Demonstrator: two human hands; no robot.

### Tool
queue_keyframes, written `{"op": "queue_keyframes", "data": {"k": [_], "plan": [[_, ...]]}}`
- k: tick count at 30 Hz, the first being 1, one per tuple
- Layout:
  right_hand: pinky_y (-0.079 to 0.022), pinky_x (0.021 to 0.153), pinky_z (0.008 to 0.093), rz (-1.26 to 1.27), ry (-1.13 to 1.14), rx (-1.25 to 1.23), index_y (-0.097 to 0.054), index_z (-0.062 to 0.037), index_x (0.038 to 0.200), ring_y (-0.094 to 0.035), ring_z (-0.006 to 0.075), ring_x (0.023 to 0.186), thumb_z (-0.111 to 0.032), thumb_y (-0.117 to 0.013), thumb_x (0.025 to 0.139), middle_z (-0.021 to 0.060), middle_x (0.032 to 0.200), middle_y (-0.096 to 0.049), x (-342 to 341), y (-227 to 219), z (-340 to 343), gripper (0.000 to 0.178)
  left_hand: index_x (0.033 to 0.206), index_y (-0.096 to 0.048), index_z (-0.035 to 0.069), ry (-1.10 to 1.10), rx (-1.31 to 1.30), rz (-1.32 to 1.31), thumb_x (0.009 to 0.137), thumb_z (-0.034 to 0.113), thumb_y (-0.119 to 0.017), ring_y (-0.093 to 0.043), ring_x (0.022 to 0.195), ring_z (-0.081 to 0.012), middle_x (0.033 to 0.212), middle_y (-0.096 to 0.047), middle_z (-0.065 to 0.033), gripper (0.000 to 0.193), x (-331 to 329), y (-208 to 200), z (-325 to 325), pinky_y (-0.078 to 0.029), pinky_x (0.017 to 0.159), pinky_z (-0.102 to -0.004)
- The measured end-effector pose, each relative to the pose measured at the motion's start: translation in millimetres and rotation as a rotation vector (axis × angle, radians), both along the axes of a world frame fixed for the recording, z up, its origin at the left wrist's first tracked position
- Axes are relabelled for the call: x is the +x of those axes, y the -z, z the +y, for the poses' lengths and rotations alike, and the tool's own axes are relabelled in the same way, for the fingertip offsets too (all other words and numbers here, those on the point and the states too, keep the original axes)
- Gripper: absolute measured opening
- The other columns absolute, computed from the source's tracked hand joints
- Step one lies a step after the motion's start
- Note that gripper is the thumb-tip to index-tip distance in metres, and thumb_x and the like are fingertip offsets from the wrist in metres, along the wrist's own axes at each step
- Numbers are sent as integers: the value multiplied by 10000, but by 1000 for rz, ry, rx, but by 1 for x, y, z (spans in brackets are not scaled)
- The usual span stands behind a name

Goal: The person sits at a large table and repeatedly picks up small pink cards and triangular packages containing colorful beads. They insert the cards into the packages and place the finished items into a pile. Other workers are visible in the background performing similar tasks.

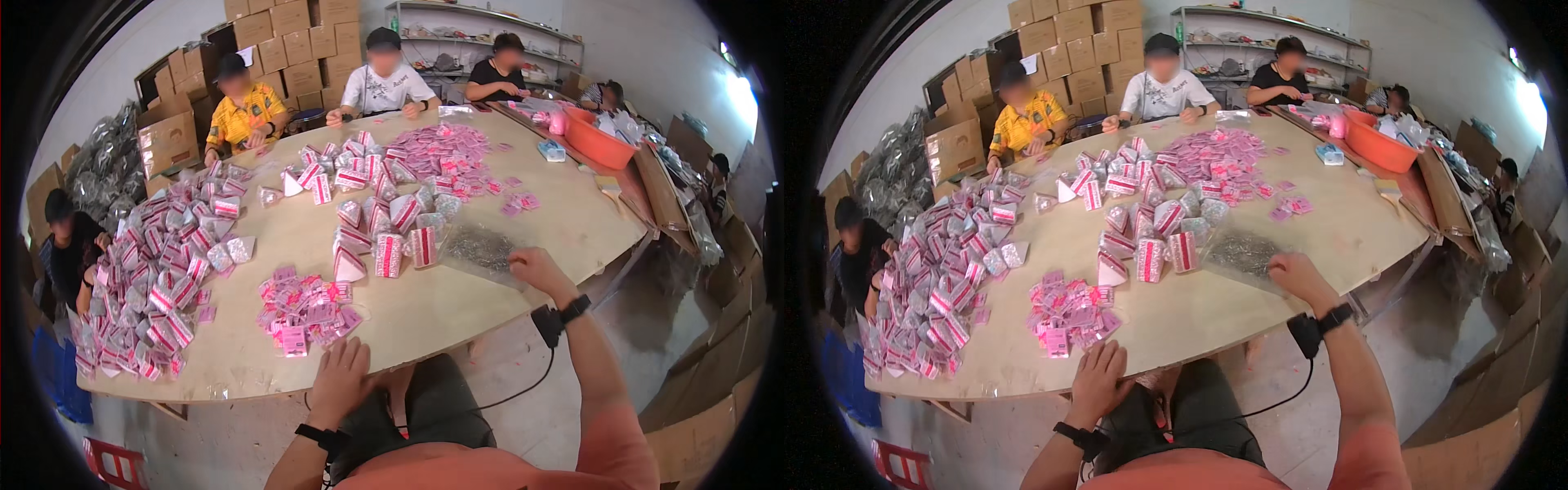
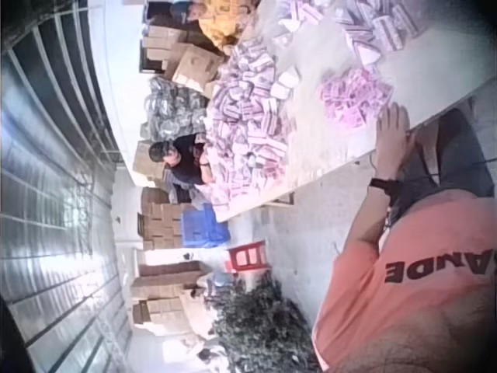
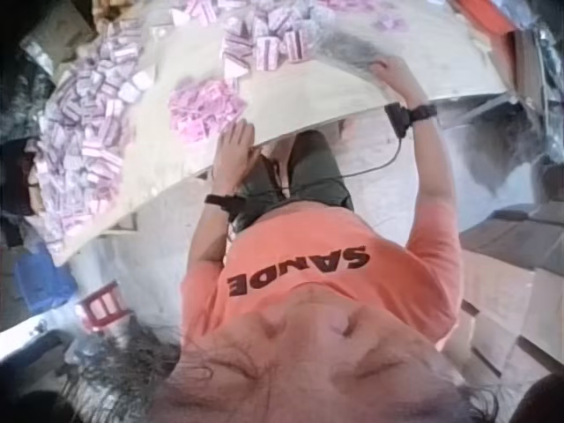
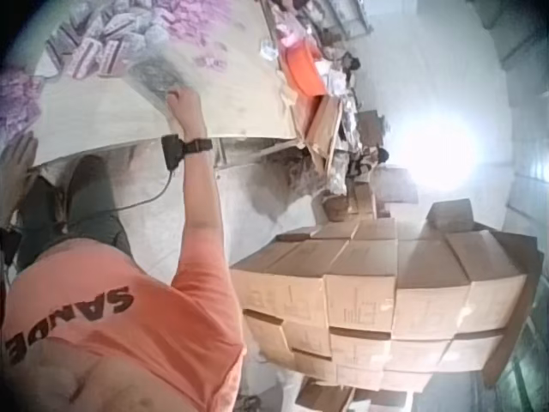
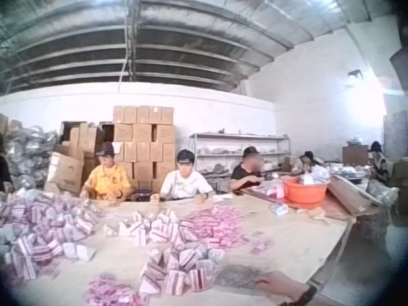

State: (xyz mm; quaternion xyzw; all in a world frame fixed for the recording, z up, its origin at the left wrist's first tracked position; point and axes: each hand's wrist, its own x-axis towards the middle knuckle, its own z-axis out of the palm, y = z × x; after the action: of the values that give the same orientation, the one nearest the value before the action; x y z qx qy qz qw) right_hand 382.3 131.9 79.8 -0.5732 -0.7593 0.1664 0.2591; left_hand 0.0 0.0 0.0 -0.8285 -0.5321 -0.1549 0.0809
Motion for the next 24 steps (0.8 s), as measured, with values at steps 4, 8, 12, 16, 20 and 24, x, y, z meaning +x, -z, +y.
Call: {"op": "queue_keyframes", "data": {"k": [4, 8, 12, 16, 20, 24], "plan": [[-452, 678, 400, -107, 0, 91, -617, -37, 794, -581, 328, 754, -135, -538, 693, 168, 793, -611, 5, 21, 36, 161, 1160, -440, 68, -23, -21, -39, 627, 280, -693, -385, 1161, -301, 1205, -435, -112, 627, 10, 1, -6, -348, 919, -433], [-455, 692, 404, -195, 30, 124, -621, -36, 788, -580, 323, 791, -139, -553, 682, 167, 811, -611, -16, 25, 62, 163, 1151, -444, 67, -26, -37, -9, 621, 275, -695, -388, 1153, -316, 1199, -438, -112, 622, 10, -6, 1, -357, 901, -438], [-456, 704, 414, -283, -43, -73, -621, -43, 810, -577, 327, 824, -144, -560, 678, 162, 838, -609, -42, 20, 73, 177, 1152, -444, 68, -45, -35, 11, 619, 295, -695, -397, 1142, -325, 1197, -442, -118, 632, 9, -3, 0, -358, 896, -438], [-447, 648, 402, -389, -28, 63, -587, -25, 736, -568, 325, 740, -154, -576, 671, 158, 757, -593, -44, 45, 88, 145, 1133, -462, 54, -49, -27, -5, 600, 277, -706, -401, 1141, -331, 1188, -457, -126, 627, 13, -5, 2, -354, 910, -438], [-439, 656, 426, -218, -9, -33, -577, -25, 693, -561, 348, 755, -117, -547, 661, 172, 792, -589, -37, 42, 96, 102, 1124, -471, 44, -60, -17, -30, 590, 267, -716, -404, 1145, -333, 1191, -462, -129, 628, 13, 0, 3, -350, 915, -447], [-430, 635, 421, -134, -26, -16, -575, -24, 694, -557, 344, 743, -77, -553, 645, 174, 750, -581, -22, 44, 103, 76, 1115, -492, 60, -62, 25, 23, 617, 322, -692, -434, 1119, -327, 1173, -483, -121, 598, 12, 3, 4, -380, 879, -438]]}}
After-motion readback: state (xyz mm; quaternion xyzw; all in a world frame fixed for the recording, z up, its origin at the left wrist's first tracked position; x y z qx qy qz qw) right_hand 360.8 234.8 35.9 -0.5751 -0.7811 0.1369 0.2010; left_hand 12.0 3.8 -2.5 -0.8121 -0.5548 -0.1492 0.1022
